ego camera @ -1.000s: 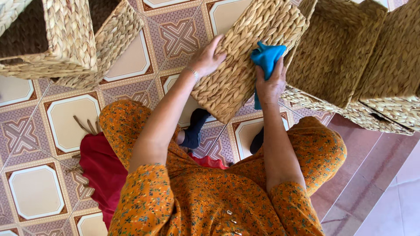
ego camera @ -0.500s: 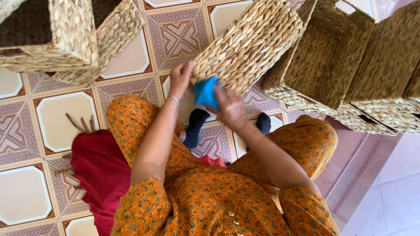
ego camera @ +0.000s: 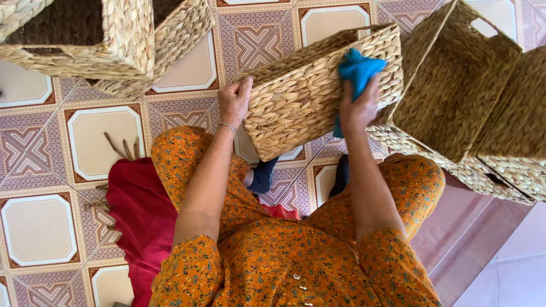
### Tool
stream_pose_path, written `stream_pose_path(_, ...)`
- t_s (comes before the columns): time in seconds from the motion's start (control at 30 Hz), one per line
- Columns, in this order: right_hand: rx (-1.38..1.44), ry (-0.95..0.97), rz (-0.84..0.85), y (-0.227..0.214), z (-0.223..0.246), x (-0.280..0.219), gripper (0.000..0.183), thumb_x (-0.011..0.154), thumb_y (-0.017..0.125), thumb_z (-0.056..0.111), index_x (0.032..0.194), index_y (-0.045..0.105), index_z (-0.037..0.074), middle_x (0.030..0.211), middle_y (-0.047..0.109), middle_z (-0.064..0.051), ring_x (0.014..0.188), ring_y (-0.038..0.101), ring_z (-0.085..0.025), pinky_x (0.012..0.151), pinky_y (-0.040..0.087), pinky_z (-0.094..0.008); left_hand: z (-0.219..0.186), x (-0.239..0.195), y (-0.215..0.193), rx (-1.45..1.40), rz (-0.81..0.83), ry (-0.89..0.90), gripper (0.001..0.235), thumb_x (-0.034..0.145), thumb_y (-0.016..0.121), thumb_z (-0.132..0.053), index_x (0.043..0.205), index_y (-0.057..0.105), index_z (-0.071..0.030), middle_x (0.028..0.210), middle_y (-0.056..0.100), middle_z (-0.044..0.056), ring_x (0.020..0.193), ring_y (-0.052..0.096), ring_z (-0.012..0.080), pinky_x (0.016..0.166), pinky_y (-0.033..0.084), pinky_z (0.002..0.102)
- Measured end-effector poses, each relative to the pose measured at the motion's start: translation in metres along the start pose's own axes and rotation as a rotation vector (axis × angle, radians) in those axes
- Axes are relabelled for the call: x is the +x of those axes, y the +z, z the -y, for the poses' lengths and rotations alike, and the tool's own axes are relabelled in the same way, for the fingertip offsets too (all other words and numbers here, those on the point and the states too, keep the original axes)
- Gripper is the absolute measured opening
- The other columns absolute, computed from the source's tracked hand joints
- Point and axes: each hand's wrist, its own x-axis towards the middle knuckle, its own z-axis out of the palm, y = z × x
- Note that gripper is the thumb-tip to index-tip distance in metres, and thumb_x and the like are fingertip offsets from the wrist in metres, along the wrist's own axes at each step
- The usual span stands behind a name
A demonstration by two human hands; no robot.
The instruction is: The person sits on the floor and wipes the exterior and interior surfaces of several woven baskets using a blue cloth. The person rotates each basket to clean all sides and then places it aside before moving to the next one.
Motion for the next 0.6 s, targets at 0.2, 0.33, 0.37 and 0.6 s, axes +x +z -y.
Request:
stream_pose_path(0.2,0.217,-0.548,0.378,-0.005,0.121,-0.080,0.078,0.076,0.077,0.010,0.147,0.045,0.003,0.099,0.061,-0.018,0.079,0.060,-0.030,0.060,0.055,-0.041,0.010,-0.001,-0.004,-0.051,-0.058,0.068,0.057,0.100,0.070,-0.048,0.058,0.062,-0.011,0.049,0.045,0.000,0.048,0.042,0.0097,0.047,0.034,0.033)
stream_pose_path(0.33,0.126,-0.633,0.317,0.006,0.096,-0.064,0.077,0.087,0.082,0.010,0.155,0.046,0.006,0.087,0.057,-0.004,0.074,0.056,-0.021,0.059,0.055,-0.037,0.010,0.000,-0.011,-0.129,0.010,0.010,0.058,0.099,0.069,-0.050,0.056,0.058,-0.013,0.048,0.048,-0.004,0.045,0.044,0.0089,0.045,0.037,0.032)
stream_pose_path(0.37,0.021,-0.624,0.270,0.014,0.067,-0.045,0.069,0.089,0.082,0.025,0.145,0.046,0.010,0.097,0.067,-0.009,0.073,0.058,-0.021,0.050,0.051,-0.034,0.010,-0.001,-0.010,-0.141,0.022,-0.013,0.058,0.099,0.068,-0.051,0.056,0.057,-0.014,0.048,0.047,-0.004,0.043,0.043,0.0088,0.044,0.038,0.031)
stream_pose_path(0.6,-0.176,-0.011,-0.025,0.032,-0.097,0.045,0.072,0.104,0.077,0.042,0.152,0.042,0.000,0.120,0.069,-0.023,0.095,0.071,-0.036,0.074,0.062,-0.044,0.005,0.000,-0.002,-0.056,0.063,0.053,0.060,0.102,0.064,-0.049,0.053,0.052,-0.016,0.045,0.045,-0.005,0.040,0.043,0.0082,0.044,0.043,0.031)
